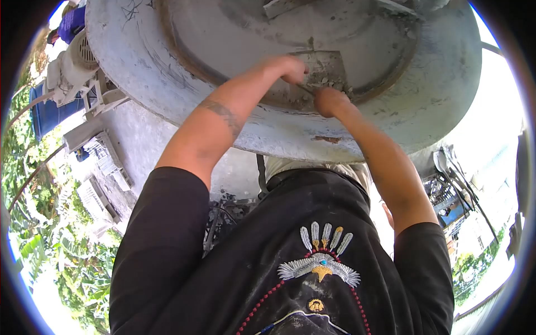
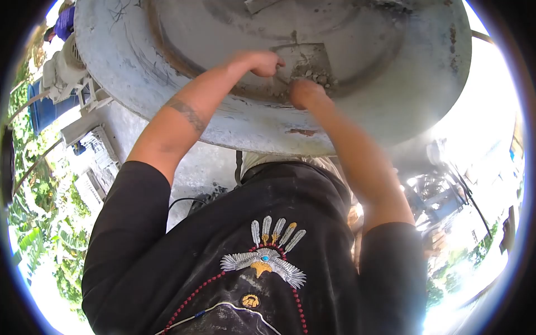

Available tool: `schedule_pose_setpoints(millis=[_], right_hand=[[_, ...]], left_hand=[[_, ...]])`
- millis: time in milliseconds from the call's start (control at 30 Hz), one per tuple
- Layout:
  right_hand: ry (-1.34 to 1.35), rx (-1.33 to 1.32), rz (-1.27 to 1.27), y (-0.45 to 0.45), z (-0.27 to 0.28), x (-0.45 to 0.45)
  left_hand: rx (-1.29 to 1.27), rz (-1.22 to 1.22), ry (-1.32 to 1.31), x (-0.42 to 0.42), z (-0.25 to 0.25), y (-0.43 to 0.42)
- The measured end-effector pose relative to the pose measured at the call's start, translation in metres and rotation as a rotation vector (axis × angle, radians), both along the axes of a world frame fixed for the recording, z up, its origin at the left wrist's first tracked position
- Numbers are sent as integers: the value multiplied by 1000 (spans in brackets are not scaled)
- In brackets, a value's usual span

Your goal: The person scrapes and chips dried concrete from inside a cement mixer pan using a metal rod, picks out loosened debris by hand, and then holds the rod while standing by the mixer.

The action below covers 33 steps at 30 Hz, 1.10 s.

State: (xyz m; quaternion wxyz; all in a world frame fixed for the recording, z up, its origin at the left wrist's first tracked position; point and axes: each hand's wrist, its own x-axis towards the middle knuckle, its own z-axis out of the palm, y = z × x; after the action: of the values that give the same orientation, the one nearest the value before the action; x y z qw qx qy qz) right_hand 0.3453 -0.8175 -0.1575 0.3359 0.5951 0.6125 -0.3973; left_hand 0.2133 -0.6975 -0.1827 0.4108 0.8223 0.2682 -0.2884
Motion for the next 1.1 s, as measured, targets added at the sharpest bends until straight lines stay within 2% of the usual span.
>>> schedule_pose_setpoints(millis=[33, 67, 167, 233, 333, 467, 533, 667, 700, 767, 800, 833, 933, 1067, 1100], right_hand=[[16, 118, -151, 13, 21, 3], [23, 113, -155, 19, 21, 6], [-16, 74, -241, 40, -7, 18], [-64, -66, 37, 26, -49, 20], [-11, -149, 134, -9, -30, 14], [11, -163, 150, -32, -12, 27], [21, -57, -9, -27, -4, 34], [152, 137, -187, 10, -14, 50], [161, 87, -159, 20, -23, 54], [184, 35, -126, 19, -30, 56], [191, 24, -19, 7, -27, 58], [193, 10, 89, -7, -24, 60], [187, 17, 201, -51, -37, 58], [110, -142, 237, -3, -9, 56], [114, -94, 82, 9, -1, 60]], left_hand=[[-4, -1, 8, -4, 9, 8], [3, 77, 0, -11, 20, 17], [42, 206, -20, -22, 47, 18], [76, 250, -37, -17, 51, 12], [55, 260, 54, -8, 29, -11], [-27, 170, 164, 8, 25, -27], [-49, 163, 193, 9, 25, -30], [-24, 316, 107, -5, 66, -29], [8, 401, 104, -6, 70, -30], [71, 415, 87, -2, 74, -36], [126, 430, 58, -3, 76, -41], [117, 432, 67, -1, 75, -47], [-10, 546, 74, 12, 73, -49], [6, 484, 88, 19, 82, -41], [43, 431, 89, 18, 82, -44]])
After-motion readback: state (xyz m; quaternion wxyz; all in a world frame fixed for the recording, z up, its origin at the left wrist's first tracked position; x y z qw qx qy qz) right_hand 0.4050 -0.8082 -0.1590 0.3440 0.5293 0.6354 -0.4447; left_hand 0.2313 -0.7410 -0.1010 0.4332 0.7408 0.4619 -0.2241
